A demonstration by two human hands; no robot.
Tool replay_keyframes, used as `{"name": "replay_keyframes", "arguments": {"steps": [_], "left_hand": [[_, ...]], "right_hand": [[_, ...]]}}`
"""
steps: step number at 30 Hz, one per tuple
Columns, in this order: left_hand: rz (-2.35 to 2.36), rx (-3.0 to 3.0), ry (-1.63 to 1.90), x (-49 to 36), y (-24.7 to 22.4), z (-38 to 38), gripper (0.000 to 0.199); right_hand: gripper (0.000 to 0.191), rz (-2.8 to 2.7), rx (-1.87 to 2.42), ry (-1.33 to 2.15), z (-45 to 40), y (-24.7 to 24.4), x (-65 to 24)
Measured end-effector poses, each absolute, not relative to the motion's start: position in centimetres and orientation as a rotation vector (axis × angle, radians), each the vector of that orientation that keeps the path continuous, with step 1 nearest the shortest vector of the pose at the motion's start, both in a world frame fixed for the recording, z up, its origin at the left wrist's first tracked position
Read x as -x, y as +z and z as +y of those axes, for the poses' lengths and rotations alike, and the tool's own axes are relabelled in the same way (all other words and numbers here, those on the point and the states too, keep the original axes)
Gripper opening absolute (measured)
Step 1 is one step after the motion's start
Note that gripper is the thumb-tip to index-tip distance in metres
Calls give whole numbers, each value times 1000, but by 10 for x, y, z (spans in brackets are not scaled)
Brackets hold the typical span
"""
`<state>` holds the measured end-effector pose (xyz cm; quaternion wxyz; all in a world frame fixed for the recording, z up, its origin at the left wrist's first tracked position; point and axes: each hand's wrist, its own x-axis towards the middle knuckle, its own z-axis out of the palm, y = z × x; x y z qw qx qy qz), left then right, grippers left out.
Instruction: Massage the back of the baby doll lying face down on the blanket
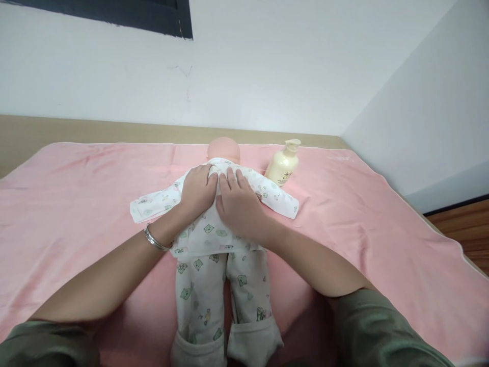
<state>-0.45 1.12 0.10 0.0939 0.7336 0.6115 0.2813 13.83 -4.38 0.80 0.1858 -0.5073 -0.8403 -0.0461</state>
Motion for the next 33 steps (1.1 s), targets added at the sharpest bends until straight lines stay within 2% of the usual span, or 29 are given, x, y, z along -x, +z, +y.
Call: {"name": "replay_keyframes", "arguments": {"steps": [6, 15, 19, 24, 29, 33], "left_hand": [[1836, -2198, 915, 1, -6, 8, 46], [1808, -2248, 766, 1, 3, 6, 61], [1873, -2317, 688, -4, 5, -4, 62], [1920, -2392, 836, -12, -3, -21, 58], [1868, -2356, 818, -5, -5, -7, 53], [1823, -2257, 702, 5, 0, 11, 57]], "right_hand": [[53, -2201, 1536, 142, 7, 8, -154], [54, -2300, 1481, 133, 9, 13, -160], [59, -2372, 1465, 238, 16, 22, -168], [64, -2295, 1527, 299, 20, 21, -171], [44, -2326, 1517, 122, 6, 22, -164], [31, -2352, 1510, -59, -14, 24, -152]]}}
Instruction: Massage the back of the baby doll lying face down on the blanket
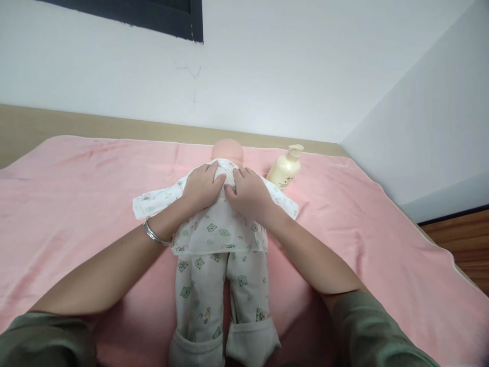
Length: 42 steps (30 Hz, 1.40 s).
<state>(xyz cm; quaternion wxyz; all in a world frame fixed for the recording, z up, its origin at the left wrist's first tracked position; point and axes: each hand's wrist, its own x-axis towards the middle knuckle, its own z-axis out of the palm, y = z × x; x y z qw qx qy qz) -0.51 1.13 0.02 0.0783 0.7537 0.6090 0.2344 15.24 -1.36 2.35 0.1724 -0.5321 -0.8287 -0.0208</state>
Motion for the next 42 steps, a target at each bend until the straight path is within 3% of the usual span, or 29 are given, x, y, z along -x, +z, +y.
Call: {"name": "replay_keyframes", "arguments": {"steps": [12, 20, 30, 34, 39, 42], "left_hand": [[1871, -2501, 751, -16, 7, -29, 49], [1743, -2206, 677, 8, 16, 8, 44], [1796, -2544, 663, -7, 15, -19, 38], [1754, -2528, 742, -7, 13, -16, 31], [1699, -2095, 766, 7, 19, 7, 25], [1674, -2060, 778, 11, 20, 11, 27]], "right_hand": [[54, -2232, 1657, 258, 22, 21, -166], [51, -2372, 1360, -168, -36, 13, -146], [51, -2240, 1522, 187, 12, 17, -158], [48, -2281, 1527, 70, 2, 17, -154], [54, -2392, 1358, -223, -52, 13, -136], [53, -2431, 1289, -168, -60, 14, -133]]}}
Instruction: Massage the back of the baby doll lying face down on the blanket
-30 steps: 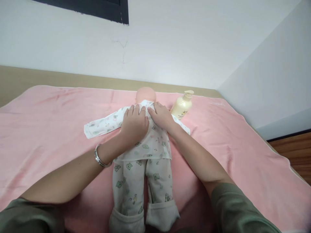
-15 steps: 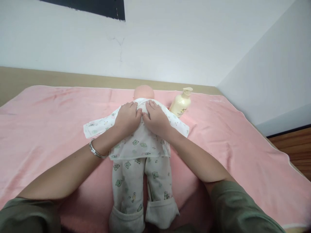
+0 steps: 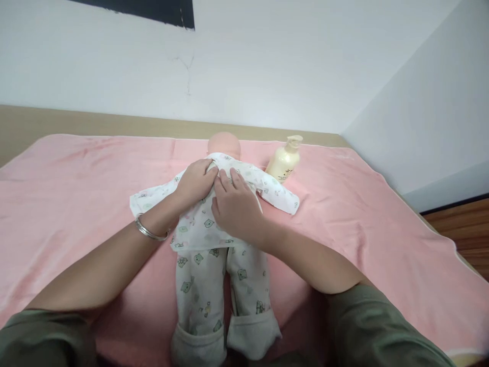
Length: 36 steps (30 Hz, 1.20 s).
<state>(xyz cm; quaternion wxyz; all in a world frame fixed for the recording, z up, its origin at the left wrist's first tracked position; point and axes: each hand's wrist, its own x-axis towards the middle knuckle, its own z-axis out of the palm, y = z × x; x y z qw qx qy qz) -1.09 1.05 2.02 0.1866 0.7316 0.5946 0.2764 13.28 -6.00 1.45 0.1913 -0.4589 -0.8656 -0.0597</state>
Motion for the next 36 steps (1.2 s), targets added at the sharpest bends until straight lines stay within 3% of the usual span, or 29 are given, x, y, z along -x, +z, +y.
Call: {"name": "replay_keyframes", "arguments": {"steps": [9, 15, 18, 25, 36], "left_hand": [[1776, -2699, 744, -8, 10, -21, 34], [1760, -2346, 731, 1, 12, -2, 26], [1807, -2122, 754, 7, 9, 10, 32], [1861, -2127, 776, 3, 7, 6, 38], [1975, -2088, 822, -2, 1, 2, 35]], "right_hand": [[55, -2216, 1566, 162, 12, 15, -157], [52, -2291, 1535, -108, -30, 12, -143], [53, -2363, 1459, -199, -50, 14, -137], [51, -2251, 1583, 304, -8, 22, -153], [58, -2222, 1630, 277, 6, 12, -153]]}}
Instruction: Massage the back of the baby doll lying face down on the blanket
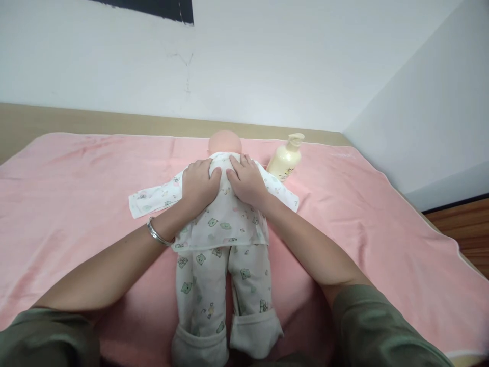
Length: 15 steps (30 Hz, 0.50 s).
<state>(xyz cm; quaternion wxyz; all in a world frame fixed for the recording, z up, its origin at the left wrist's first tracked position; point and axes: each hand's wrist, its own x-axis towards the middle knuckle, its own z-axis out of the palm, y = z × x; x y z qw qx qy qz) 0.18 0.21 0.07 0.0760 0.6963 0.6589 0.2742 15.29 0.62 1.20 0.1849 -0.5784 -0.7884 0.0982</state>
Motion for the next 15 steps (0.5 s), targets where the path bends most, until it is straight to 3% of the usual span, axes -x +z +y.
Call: {"name": "replay_keyframes", "arguments": {"steps": [7, 15], "left_hand": [[2059, -2137, 733, -5, 4, 0, 33], [1931, -2161, 957, -14, -1, -15, 43]], "right_hand": [[59, -2293, 1530, 284, 17, 11, -160], [65, -2384, 1413, 311, 25, 11, -175]]}}
